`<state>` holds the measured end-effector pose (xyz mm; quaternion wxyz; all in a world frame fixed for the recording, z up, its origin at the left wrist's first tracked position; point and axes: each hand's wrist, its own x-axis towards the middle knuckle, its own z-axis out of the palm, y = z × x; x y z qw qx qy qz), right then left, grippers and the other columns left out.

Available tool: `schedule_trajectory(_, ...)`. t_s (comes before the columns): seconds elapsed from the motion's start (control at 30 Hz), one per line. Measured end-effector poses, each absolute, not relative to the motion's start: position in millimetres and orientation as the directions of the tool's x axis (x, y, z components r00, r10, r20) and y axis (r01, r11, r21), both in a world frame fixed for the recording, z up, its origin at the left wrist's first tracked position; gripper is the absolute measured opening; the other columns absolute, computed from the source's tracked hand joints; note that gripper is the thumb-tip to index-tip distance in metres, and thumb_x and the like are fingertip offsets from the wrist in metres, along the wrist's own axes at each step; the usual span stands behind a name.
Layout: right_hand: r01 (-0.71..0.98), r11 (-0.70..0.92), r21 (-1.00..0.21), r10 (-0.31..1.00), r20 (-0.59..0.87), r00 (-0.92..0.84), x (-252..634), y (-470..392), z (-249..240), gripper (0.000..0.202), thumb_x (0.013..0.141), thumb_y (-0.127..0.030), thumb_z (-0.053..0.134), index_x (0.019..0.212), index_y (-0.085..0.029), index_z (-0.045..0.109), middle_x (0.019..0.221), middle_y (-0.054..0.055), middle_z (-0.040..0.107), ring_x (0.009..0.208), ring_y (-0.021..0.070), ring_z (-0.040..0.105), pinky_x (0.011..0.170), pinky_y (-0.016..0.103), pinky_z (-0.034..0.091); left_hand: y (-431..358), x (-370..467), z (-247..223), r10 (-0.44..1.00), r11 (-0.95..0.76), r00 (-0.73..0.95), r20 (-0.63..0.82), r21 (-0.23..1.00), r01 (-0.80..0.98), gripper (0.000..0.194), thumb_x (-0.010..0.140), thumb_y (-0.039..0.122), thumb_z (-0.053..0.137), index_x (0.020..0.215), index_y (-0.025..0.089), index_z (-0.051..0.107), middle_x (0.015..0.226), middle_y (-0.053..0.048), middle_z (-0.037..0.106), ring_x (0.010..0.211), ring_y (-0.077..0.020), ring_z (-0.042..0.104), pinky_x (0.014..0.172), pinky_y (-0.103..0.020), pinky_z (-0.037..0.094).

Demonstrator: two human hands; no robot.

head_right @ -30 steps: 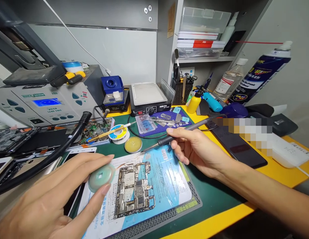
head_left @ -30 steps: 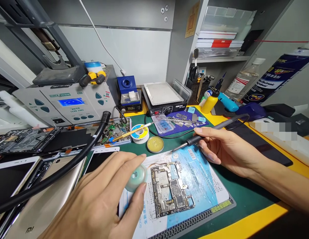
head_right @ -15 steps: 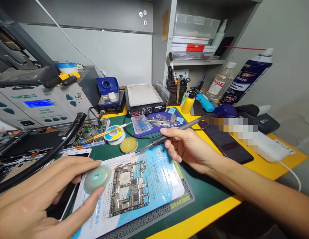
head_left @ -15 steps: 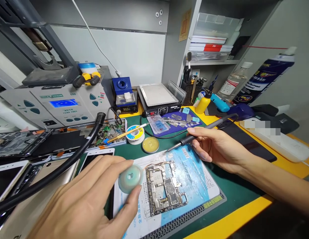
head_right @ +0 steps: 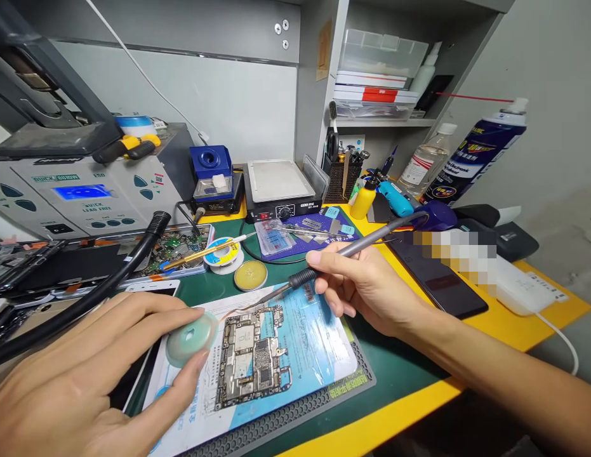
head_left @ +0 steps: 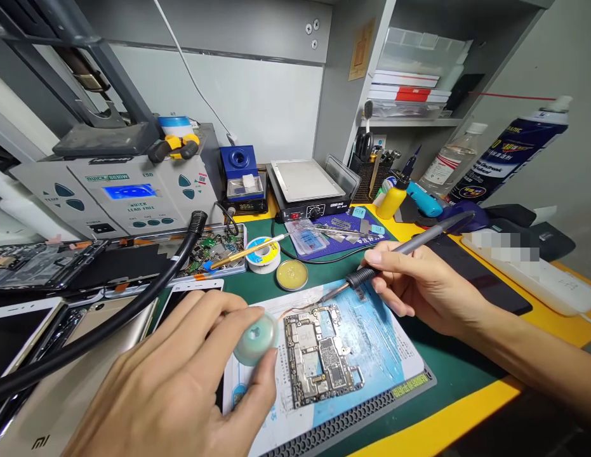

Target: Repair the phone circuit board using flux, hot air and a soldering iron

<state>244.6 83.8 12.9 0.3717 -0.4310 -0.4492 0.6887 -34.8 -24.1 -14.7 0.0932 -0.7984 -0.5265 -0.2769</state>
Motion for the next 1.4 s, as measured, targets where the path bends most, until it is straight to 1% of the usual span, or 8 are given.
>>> schedule_trajectory(0.23, -0.079, -0.298, -0.951, 0.909, -0.258, -0.326, 242, 84, 13, 0.032, 0.067, -0.032, 0.094, 0.064, -0.015, 0.068, 0.058, 0.002, 0.071, 0.033, 0.0075, 0.053, 0.029, 0.015, 0.030, -26, -36, -14, 0.788, -0.427, 0.289, 0.543, 0.144, 0.893, 0.021, 0.093, 0.032, 0.061, 0.114, 0.028, 0.062, 0.109, -0.004, 0.065, 0.097, -0.0228, 0.065, 0.074, -0.039, 0.046)
schedule_trajectory(0.43, -0.084, -0.313, -0.946, 0.916, -0.277, -0.291, 241, 86, 12, 0.034, 0.065, -0.034, 0.095, 0.066, -0.016, 0.066, 0.056, 0.001, 0.069, 0.032, 0.0068, 0.049, 0.029, 0.016, 0.028, -24, -34, -16, 0.790, -0.404, 0.272, 0.550, 0.132, 0.905, 0.024, 0.092, 0.032, 0.061, 0.116, 0.028, 0.062, 0.112, -0.004, 0.067, 0.103, -0.0244, 0.066, 0.075, -0.038, 0.050)
schedule_trajectory(0.67, -0.110, -0.308, -0.945, 0.927, -0.272, -0.259, 241, 88, 15, 0.038, 0.067, -0.034, 0.093, 0.062, -0.018, 0.059, 0.044, -0.003, 0.059, 0.032, 0.0054, 0.042, 0.032, 0.017, 0.026, -18, -31, -9, 0.777, -0.452, 0.255, 0.576, 0.228, 0.862, 0.024, 0.096, 0.044, 0.057, 0.111, 0.030, 0.069, 0.099, -0.002, 0.073, 0.098, -0.0219, 0.072, 0.077, -0.029, 0.061)
schedule_trajectory(1.0, -0.149, -0.334, -0.931, 0.914, -0.280, -0.295, 245, 90, 18, 0.035, 0.072, -0.035, 0.090, 0.061, -0.019, 0.061, 0.041, -0.003, 0.057, 0.034, 0.0061, 0.041, 0.035, 0.020, 0.026, -14, -25, 1, 0.775, -0.470, 0.259, 0.577, 0.252, 0.846, 0.028, 0.097, 0.048, 0.057, 0.114, 0.030, 0.069, 0.098, -0.003, 0.072, 0.101, -0.0222, 0.073, 0.083, -0.029, 0.063)
schedule_trajectory(1.1, -0.151, -0.347, -0.926, 0.908, -0.291, -0.302, 246, 92, 18, 0.036, 0.073, -0.036, 0.089, 0.058, -0.019, 0.060, 0.041, -0.002, 0.056, 0.034, 0.0063, 0.041, 0.036, 0.021, 0.027, -16, -28, 0, 0.774, -0.460, 0.248, 0.582, 0.249, 0.852, 0.026, 0.098, 0.043, 0.057, 0.118, 0.030, 0.067, 0.100, -0.002, 0.071, 0.099, -0.0213, 0.072, 0.082, -0.029, 0.062)
schedule_trajectory(1.2, -0.159, -0.355, -0.921, 0.904, -0.295, -0.309, 248, 93, 18, 0.036, 0.076, -0.038, 0.087, 0.058, -0.018, 0.062, 0.041, -0.002, 0.056, 0.035, 0.0060, 0.041, 0.037, 0.020, 0.028, -19, -31, -2, 0.779, -0.429, 0.222, 0.586, 0.240, 0.871, 0.023, 0.100, 0.031, 0.056, 0.121, 0.028, 0.064, 0.107, -0.002, 0.068, 0.097, -0.0168, 0.070, 0.082, -0.026, 0.059)
schedule_trajectory(1.3, -0.165, -0.352, -0.921, 0.903, -0.289, -0.317, 249, 93, 17, 0.037, 0.077, -0.038, 0.086, 0.057, -0.018, 0.061, 0.040, -0.002, 0.056, 0.035, 0.0060, 0.041, 0.038, 0.020, 0.028, -20, -32, -5, 0.768, -0.498, 0.328, 0.549, 0.191, 0.846, 0.028, 0.099, 0.014, 0.056, 0.125, 0.023, 0.061, 0.116, -0.005, 0.063, 0.104, -0.0140, 0.064, 0.095, -0.025, 0.053)
schedule_trajectory(1.4, -0.182, -0.346, -0.921, 0.906, -0.277, -0.320, 250, 93, 17, 0.036, 0.078, -0.036, 0.086, 0.059, -0.018, 0.061, 0.042, -0.002, 0.057, 0.035, 0.0059, 0.041, 0.038, 0.020, 0.028, -19, -33, -4, 0.717, -0.618, 0.480, 0.506, 0.143, 0.773, 0.035, 0.096, 0.003, 0.054, 0.127, 0.018, 0.060, 0.119, -0.008, 0.061, 0.116, -0.0173, 0.056, 0.110, -0.032, 0.044)
